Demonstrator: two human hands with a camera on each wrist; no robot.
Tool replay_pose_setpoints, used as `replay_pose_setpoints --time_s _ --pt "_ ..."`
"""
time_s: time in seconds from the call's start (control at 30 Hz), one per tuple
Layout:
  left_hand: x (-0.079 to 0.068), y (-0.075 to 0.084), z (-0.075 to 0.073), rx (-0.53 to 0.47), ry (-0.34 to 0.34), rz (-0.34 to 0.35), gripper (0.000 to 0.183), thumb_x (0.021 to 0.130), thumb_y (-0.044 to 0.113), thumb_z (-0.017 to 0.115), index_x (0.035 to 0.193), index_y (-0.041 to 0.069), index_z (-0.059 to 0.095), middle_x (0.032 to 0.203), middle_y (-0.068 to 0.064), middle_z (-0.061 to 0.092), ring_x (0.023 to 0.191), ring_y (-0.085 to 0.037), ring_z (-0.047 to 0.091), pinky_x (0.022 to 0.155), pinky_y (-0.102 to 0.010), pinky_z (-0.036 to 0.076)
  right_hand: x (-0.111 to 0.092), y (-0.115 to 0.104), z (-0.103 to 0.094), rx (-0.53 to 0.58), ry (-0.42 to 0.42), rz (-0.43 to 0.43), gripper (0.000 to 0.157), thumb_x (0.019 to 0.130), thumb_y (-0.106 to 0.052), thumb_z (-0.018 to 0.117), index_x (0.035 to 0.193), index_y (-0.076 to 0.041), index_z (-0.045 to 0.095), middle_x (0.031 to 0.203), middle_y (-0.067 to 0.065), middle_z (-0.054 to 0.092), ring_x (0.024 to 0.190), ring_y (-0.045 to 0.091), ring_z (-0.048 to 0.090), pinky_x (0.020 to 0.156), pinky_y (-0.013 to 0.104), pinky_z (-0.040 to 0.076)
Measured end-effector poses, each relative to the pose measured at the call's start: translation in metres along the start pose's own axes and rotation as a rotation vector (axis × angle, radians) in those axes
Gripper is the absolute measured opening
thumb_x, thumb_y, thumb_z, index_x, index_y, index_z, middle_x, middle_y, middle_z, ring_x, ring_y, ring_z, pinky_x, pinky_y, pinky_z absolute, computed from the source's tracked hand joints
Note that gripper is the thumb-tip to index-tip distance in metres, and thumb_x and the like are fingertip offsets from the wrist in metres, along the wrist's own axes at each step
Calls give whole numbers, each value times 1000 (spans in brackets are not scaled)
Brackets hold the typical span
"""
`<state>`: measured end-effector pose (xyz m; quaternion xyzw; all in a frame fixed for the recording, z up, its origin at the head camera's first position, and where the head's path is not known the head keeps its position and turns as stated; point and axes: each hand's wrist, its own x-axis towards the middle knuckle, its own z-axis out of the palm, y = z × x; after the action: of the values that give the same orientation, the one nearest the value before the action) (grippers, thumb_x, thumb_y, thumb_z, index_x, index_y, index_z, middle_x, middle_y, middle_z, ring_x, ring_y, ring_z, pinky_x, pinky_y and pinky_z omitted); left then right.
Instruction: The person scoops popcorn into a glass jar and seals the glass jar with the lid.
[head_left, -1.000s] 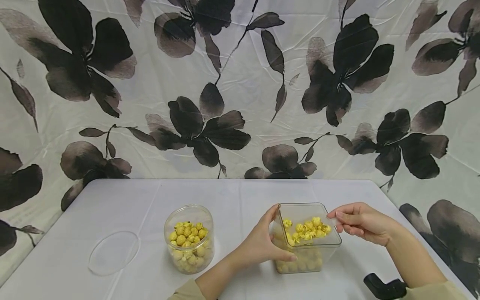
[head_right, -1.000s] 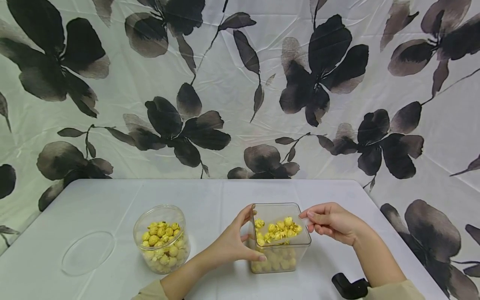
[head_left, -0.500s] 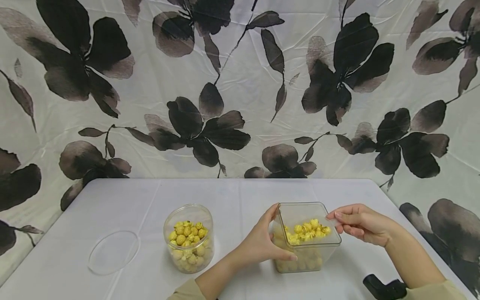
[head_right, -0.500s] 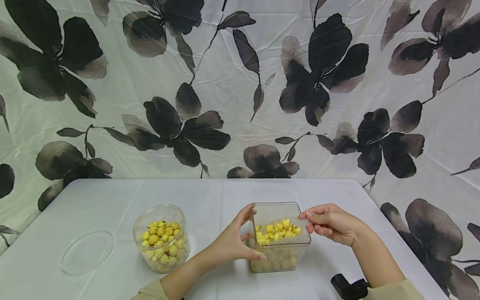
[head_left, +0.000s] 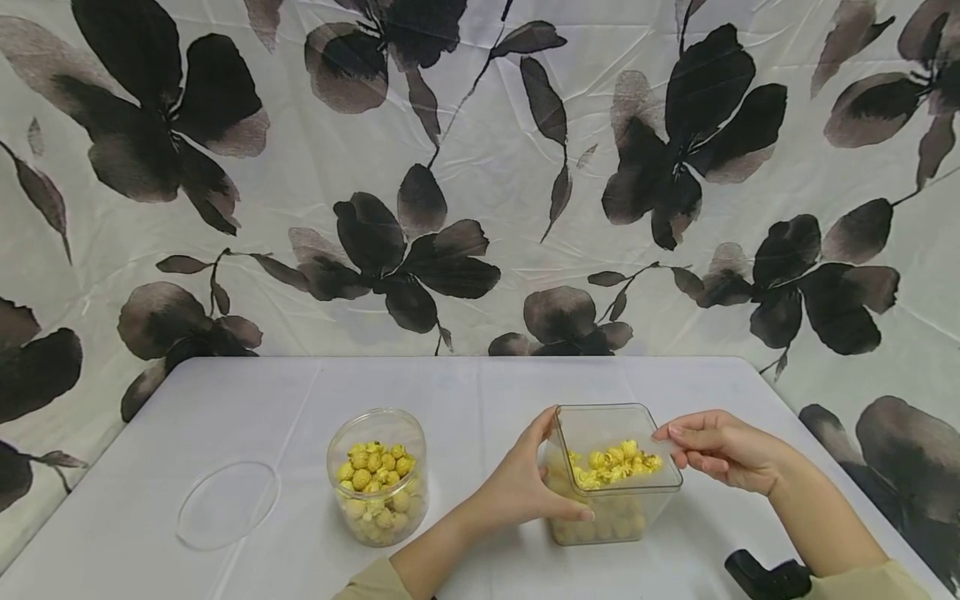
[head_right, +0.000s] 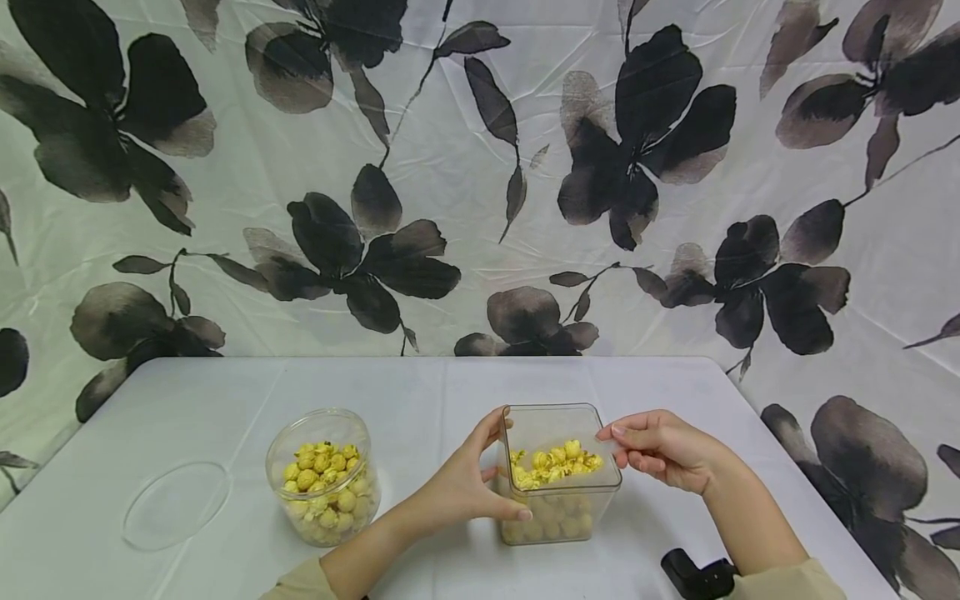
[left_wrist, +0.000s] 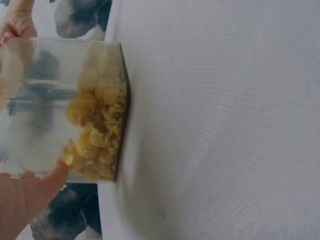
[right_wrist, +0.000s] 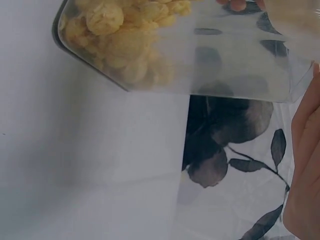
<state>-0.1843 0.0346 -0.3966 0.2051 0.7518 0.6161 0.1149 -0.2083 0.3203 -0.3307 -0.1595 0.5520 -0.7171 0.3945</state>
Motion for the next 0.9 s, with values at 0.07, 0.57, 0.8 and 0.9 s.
replay_pose_setpoints --time_s 0.07,0.57,0.8,0.9 --pt "0 0 0 -1 2 -1 114 61 21 88 148 26 16 149 -2 25 137 -20 23 100 -44 40 0 0 0 11 -1 6 24 98 -6 44 107 -3 66 80 2 67 57 -3 52 52 5 41" --pt "-1 -1 0 4 2 6 114 61 22 88 148 27 15 149 -1 23 138 -20 21 100 -44 39 0 0 -4 169 -43 42 25 99 -7 43 110 -1 65 83 5 69 65 -1 62 57 6 46" --pt "0 -1 0 2 -5 3 114 62 23 88 149 26 14 150 -1 23 138 -21 21 101 -45 39 0 2 -9 207 -69 32 26 100 -7 41 110 -2 65 86 6 69 68 0 63 57 6 46" --pt "0 0 1 3 -3 4 114 62 23 88 149 27 15 150 -1 24 138 -21 21 101 -44 39 0 3 -12 202 -68 20 25 99 -7 42 110 -2 65 85 5 69 66 -2 62 56 6 46"
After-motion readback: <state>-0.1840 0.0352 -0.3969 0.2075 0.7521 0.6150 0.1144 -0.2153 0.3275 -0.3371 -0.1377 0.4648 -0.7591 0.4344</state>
